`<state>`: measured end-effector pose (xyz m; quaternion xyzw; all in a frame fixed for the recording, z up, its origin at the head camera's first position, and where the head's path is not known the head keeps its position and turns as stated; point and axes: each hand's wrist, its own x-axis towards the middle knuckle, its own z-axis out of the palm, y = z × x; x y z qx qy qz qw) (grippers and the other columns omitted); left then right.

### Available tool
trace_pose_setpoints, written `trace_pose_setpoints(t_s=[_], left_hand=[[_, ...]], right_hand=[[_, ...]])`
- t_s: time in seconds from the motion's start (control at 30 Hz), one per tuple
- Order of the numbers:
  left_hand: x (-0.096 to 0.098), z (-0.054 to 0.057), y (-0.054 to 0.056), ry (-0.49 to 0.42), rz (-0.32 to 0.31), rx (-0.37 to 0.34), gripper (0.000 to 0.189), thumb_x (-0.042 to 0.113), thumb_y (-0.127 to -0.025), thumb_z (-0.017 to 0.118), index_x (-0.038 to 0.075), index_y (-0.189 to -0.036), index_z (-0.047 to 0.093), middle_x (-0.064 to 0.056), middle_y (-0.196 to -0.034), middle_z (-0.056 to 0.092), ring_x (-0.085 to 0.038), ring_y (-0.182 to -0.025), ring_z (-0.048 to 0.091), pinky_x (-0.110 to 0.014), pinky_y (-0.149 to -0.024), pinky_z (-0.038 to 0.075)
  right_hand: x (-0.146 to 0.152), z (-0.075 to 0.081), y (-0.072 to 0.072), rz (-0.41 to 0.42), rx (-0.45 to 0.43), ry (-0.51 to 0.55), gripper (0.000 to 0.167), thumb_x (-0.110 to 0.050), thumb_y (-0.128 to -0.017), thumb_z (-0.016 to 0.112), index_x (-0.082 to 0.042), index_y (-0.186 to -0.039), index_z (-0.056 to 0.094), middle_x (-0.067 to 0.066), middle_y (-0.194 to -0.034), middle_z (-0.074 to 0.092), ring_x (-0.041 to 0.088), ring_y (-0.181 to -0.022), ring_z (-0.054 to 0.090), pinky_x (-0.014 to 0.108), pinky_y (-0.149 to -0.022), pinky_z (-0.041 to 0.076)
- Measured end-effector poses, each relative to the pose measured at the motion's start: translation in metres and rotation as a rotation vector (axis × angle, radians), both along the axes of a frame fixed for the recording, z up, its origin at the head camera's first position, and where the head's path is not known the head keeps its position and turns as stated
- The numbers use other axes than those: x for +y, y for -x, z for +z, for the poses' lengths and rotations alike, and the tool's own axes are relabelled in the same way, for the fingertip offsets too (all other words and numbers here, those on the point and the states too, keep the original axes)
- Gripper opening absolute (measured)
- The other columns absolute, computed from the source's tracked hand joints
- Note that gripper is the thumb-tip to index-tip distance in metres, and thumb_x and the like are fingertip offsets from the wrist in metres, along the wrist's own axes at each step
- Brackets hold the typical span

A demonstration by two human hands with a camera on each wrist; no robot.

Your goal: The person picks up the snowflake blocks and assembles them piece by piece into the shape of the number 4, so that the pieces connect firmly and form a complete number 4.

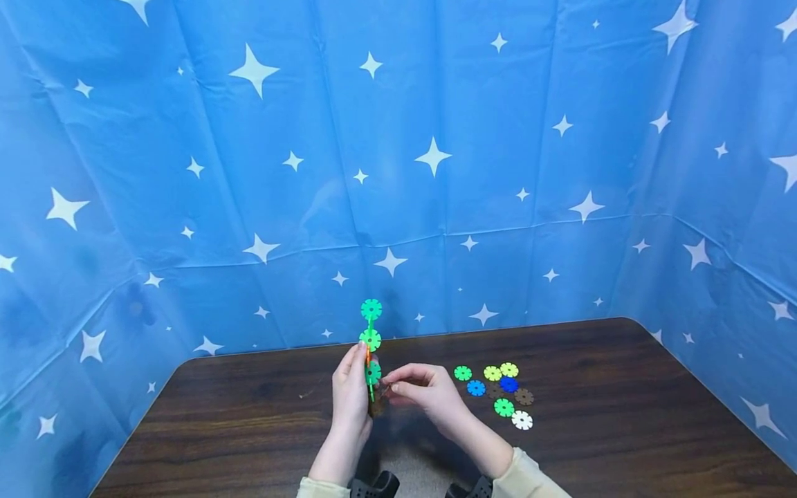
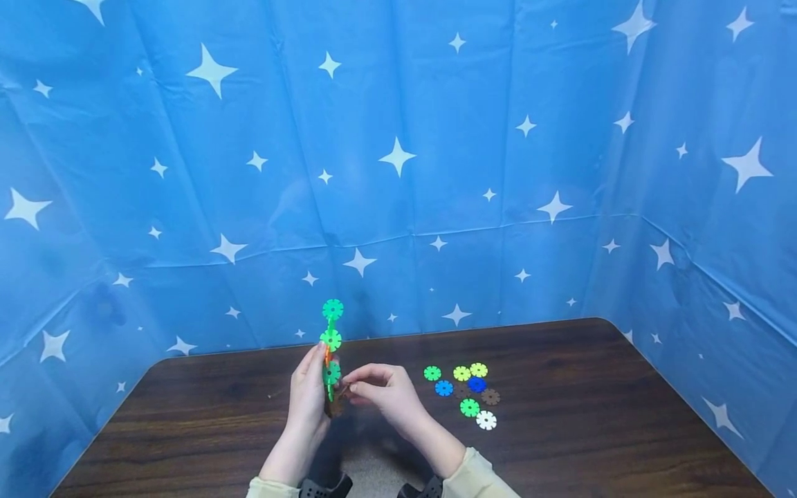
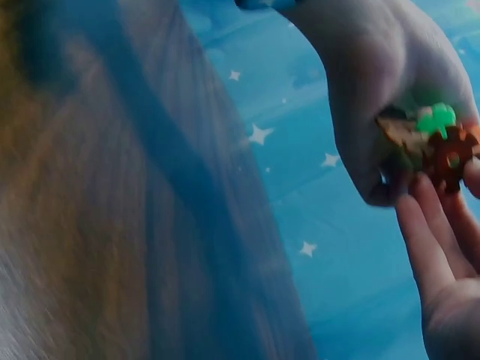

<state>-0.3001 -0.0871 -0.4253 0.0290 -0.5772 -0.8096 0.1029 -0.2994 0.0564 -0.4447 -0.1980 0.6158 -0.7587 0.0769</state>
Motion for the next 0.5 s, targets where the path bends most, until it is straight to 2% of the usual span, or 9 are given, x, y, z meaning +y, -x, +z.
trace_pose_setpoints(t_s=[0.17, 0.23, 0.5], left_hand=[[-0.001, 0.001, 0.000, 0.010, 0.025, 0.002, 0.028, 0.032, -0.103, 0.049, 0.009, -0.097, 0.064, 0.001, -0.073, 0.051, -0.010, -0.058, 0.044, -0.022, -0.053, 0.038], [-0.001, 0.001, 0.000, 0.013, 0.031, 0.005, 0.029, 0.032, -0.103, 0.049, 0.007, -0.099, 0.064, 0.001, -0.073, 0.051, -0.010, -0.059, 0.045, -0.022, -0.053, 0.037], [0.001, 0.003, -0.002, 0.053, 0.051, 0.035, 0.033, 0.030, -0.102, 0.052, 0.001, -0.105, 0.065, 0.000, -0.072, 0.051, -0.010, -0.059, 0.047, -0.022, -0.053, 0.041]], right_hand=[[-0.007, 0.000, -0.006, -0.052, -0.022, 0.043, 0.029, -0.004, -0.090, 0.066, 0.014, -0.113, 0.064, 0.018, -0.107, 0.069, 0.017, -0.091, 0.069, 0.053, -0.086, 0.050], [-0.009, -0.001, -0.008, -0.060, -0.031, 0.053, 0.032, -0.006, -0.089, 0.068, 0.013, -0.115, 0.063, 0.015, -0.107, 0.070, 0.017, -0.093, 0.068, 0.053, -0.086, 0.050], [-0.017, 0.004, -0.020, -0.159, -0.104, 0.065, 0.035, -0.009, -0.088, 0.072, 0.008, -0.118, 0.064, 0.013, -0.108, 0.069, 0.015, -0.093, 0.067, 0.041, -0.085, 0.053]])
